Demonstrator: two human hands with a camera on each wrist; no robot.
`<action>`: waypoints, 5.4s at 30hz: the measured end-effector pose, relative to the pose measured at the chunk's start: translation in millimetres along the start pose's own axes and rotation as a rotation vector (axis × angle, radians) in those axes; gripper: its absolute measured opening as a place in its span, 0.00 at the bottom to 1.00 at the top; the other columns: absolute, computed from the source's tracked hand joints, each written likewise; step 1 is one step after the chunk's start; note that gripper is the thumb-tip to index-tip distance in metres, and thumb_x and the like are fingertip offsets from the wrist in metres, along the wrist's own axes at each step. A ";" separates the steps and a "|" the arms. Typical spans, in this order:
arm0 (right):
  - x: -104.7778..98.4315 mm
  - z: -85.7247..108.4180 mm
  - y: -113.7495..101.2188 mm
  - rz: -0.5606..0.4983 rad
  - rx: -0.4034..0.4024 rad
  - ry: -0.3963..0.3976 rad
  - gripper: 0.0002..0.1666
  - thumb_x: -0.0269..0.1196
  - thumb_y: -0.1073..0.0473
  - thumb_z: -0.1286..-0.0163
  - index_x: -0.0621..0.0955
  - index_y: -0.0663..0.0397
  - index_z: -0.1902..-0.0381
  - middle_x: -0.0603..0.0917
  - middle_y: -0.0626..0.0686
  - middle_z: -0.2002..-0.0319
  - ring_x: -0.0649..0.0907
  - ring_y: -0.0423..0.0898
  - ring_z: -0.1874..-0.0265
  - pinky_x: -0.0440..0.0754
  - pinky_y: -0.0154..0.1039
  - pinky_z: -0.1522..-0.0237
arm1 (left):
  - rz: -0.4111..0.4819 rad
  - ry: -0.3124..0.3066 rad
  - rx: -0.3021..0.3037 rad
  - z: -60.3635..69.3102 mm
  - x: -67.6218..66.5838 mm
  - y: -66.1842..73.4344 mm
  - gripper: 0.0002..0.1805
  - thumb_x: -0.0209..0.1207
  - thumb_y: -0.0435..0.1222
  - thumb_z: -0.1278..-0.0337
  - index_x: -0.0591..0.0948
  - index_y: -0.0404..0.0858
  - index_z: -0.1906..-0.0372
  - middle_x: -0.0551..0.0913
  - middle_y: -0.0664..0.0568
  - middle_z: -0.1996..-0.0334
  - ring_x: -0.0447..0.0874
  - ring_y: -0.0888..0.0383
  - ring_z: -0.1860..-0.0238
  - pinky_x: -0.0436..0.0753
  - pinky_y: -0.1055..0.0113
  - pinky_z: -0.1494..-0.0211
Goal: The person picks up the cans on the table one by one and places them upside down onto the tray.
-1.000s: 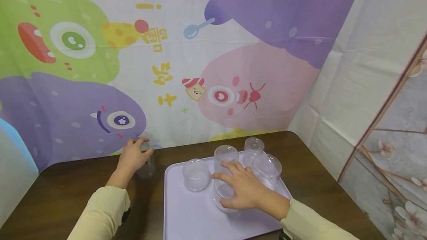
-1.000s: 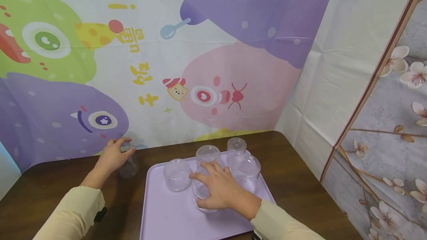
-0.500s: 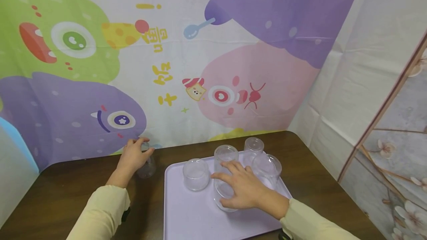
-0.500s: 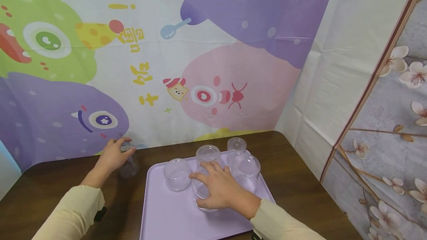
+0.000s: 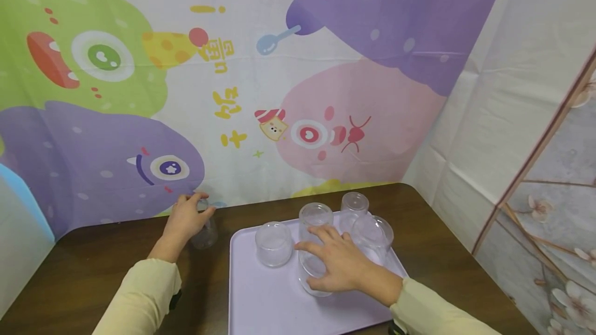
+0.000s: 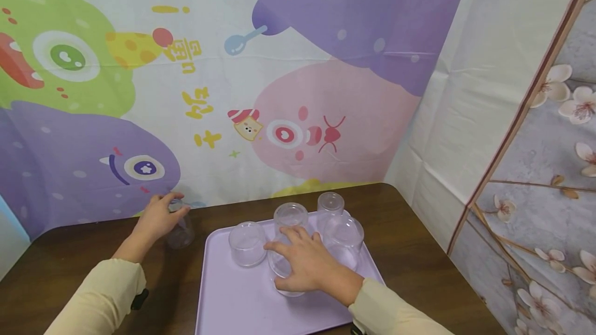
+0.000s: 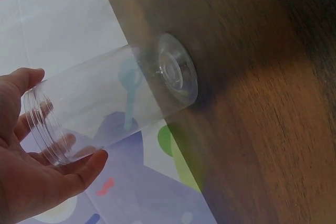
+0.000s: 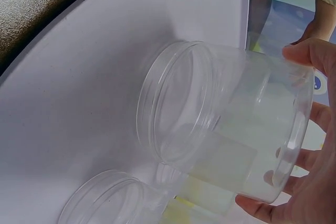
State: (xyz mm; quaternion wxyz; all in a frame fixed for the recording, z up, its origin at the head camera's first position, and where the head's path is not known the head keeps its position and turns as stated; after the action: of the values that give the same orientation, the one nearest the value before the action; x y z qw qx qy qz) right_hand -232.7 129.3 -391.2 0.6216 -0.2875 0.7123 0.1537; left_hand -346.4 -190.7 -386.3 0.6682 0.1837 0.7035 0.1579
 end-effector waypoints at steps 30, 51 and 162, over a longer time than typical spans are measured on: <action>4.4 -2.7 6.3 -0.079 0.047 -0.061 0.38 0.61 0.40 0.45 0.68 0.32 0.35 0.62 0.56 0.31 0.64 0.60 0.34 0.66 0.71 0.47 | 0.016 0.040 0.054 8.3 -17.9 -2.0 0.25 0.53 0.44 0.38 0.71 0.33 0.41 0.64 0.24 0.43 0.63 0.26 0.43 0.66 0.35 0.43; 6.2 -3.3 11.8 -0.064 0.041 -0.037 0.37 0.62 0.40 0.46 0.69 0.33 0.36 0.64 0.58 0.32 0.66 0.60 0.36 0.70 0.66 0.50 | 0.083 0.100 0.077 35.5 -45.0 -7.4 0.30 0.48 0.54 0.35 0.68 0.35 0.39 0.64 0.26 0.42 0.66 0.30 0.44 0.68 0.36 0.46; -31.1 -21.5 -35.5 -1.291 0.164 0.286 0.29 0.57 0.60 0.35 0.66 0.57 0.37 0.67 0.63 0.37 0.66 0.60 0.38 0.76 0.41 0.53 | 0.946 0.180 0.107 130.9 -5.9 96.7 0.14 0.52 0.39 0.33 0.70 0.38 0.47 0.76 0.39 0.51 0.83 0.67 0.61 0.85 0.65 0.61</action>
State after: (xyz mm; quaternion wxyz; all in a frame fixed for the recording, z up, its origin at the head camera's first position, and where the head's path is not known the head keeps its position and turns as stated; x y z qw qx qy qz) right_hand -226.6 95.7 -352.1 0.5081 -0.6256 0.4819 -0.3439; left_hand -211.0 -111.2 -343.4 0.4490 0.5033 0.6050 0.4232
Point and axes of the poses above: each hand's wrist, its own z-axis away from the middle knuckle, its own x-axis out of the palm, y = z × x, the point moved 4 cm from there along -z, towards the middle knuckle
